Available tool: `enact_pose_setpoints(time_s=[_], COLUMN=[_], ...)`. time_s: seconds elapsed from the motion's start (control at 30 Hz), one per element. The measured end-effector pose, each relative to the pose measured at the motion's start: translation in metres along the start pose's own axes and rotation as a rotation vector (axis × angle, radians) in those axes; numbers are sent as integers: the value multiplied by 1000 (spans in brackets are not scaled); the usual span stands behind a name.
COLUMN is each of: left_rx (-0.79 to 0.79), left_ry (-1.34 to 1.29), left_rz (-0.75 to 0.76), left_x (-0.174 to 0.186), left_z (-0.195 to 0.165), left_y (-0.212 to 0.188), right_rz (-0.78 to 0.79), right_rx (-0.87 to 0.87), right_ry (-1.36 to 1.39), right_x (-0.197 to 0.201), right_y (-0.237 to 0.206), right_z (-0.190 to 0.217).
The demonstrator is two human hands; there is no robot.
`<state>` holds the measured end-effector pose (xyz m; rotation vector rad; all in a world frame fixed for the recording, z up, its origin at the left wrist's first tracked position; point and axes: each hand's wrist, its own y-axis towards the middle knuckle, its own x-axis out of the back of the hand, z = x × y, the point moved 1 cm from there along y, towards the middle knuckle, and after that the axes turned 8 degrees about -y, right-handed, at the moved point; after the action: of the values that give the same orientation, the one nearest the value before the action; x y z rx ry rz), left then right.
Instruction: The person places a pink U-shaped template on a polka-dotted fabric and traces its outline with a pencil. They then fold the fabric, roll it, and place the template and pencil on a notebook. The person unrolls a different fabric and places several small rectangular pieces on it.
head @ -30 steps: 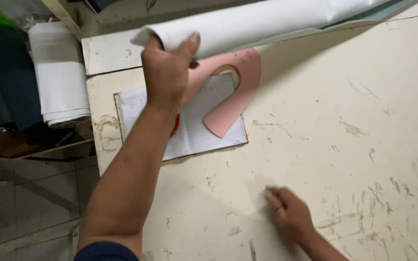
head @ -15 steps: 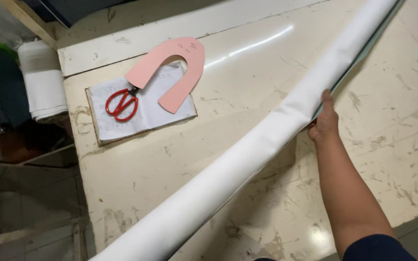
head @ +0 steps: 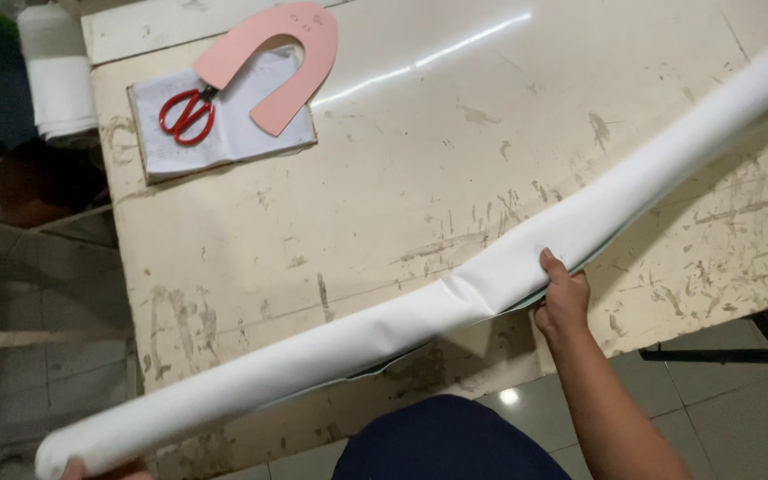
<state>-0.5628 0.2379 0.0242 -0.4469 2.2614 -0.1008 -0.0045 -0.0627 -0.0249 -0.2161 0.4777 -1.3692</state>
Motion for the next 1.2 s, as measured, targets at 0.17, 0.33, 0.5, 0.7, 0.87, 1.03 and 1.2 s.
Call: enact_pose_setpoints(time_s=[0.17,0.33,0.5,0.7,0.87,1.03,1.2], left_rx=[161,176,200,216,148,-224,-654], left_ry=[207,549,756,767,903,1381,1733], left_rz=[12,-75,-232,-140,-74,67,677], left_x=[33,2,-31,-41,-33,-27,-31], left_z=[47,82,100,118,130,156,180], left_y=[-22,-59,-108,-129,-135,-172,-207], right_rz=[67,39,179,108,132,164,-142], right_rx=[1,-86,-179,-151,-116,-205,223], right_ry=[-118,-562,-604,-670,-599,-736,-977], right_x=[29,48,77,93,102,120,142], right_y=[20,52,44,41,46,43,47], right_z=[21,53,45,45,48,48,77])
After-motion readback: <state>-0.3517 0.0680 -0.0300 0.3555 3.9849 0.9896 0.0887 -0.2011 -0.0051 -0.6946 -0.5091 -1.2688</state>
